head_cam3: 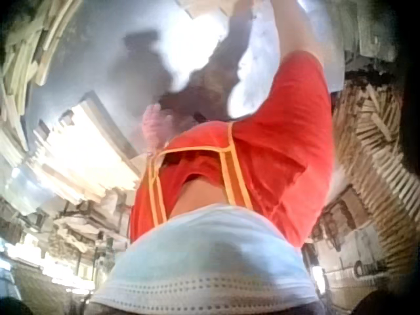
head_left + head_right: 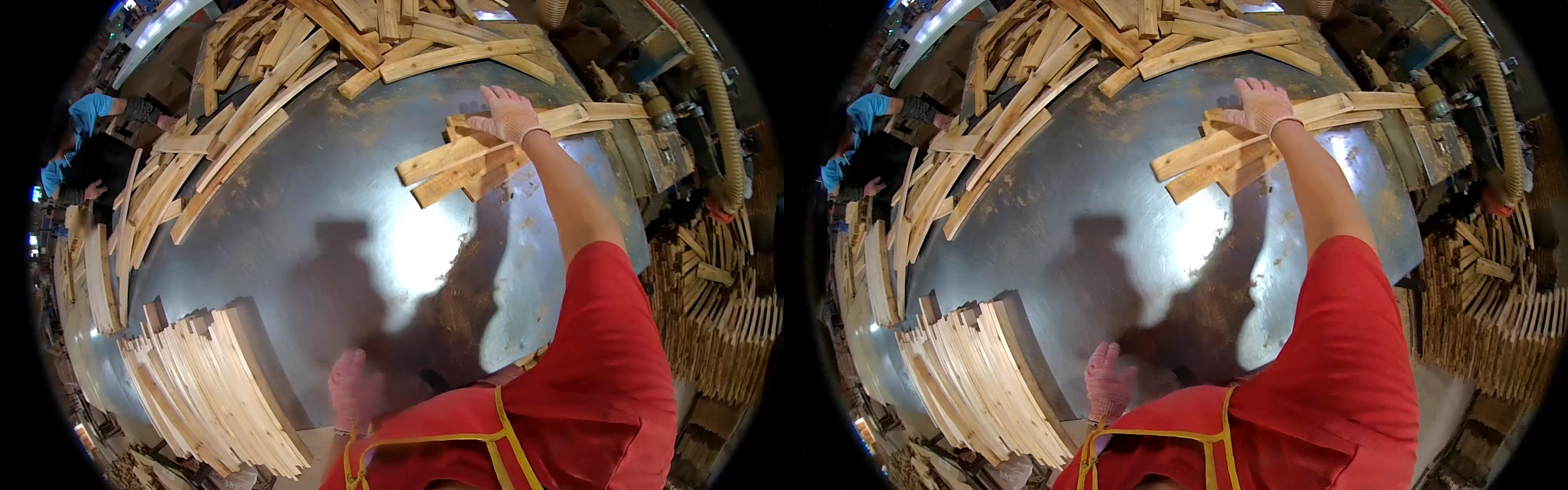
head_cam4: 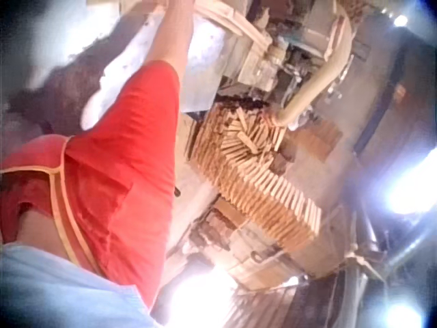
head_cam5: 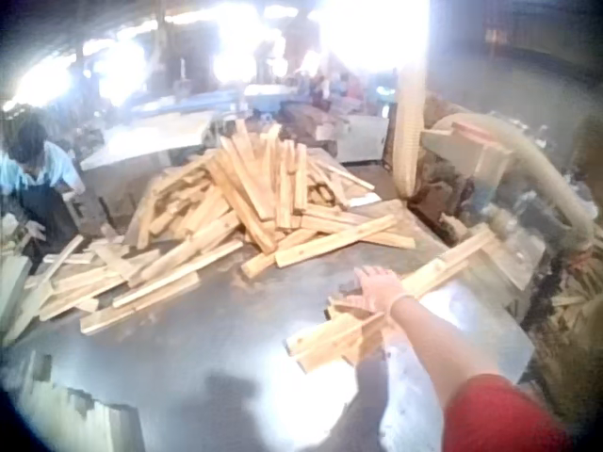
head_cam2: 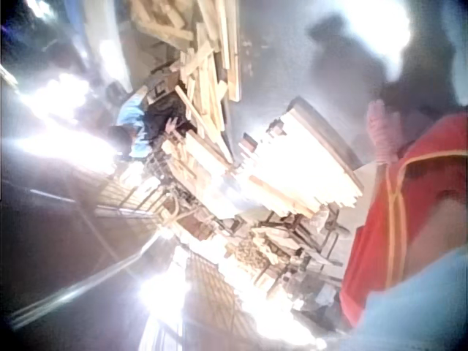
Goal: The person repeatedly picks up thin wooden planks from a large pile on a metal table and stacks them into a neat, aligned pile. The person wears pink gloves and a red apron while performing this repetitive sorting and stacking task in a workshop environment.
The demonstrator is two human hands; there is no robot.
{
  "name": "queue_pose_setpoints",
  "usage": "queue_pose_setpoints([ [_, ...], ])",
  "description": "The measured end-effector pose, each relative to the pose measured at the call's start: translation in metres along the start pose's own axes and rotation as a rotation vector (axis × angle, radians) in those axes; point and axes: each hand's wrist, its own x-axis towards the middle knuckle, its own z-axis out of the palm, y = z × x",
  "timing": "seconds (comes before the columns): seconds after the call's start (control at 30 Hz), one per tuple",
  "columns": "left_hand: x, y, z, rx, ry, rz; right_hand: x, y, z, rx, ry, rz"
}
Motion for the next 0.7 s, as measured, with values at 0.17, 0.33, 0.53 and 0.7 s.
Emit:
queue_pose_setpoints([
  [0.17,0.036,0.027,0.008,0.030,-0.075,0.073,0.013,-0.035,0.004,0.046,-0.325,0.013],
  [0.33,0.101,0.110,-0.024,0.175,0.044,0.257,-0.114,-0.097,0.027,-0.012,-0.114,-0.255],
  [0.53,0.125,0.142,0.032,0.096,-0.357,0.337,-0.220,-0.080,0.006,0.563,0.142,-0.323],
  [0.7,0.079,0.109,0.046,-0.169,-0.292,0.195,-0.220,0.037,0.069,0.769,0.514,0.915],
])
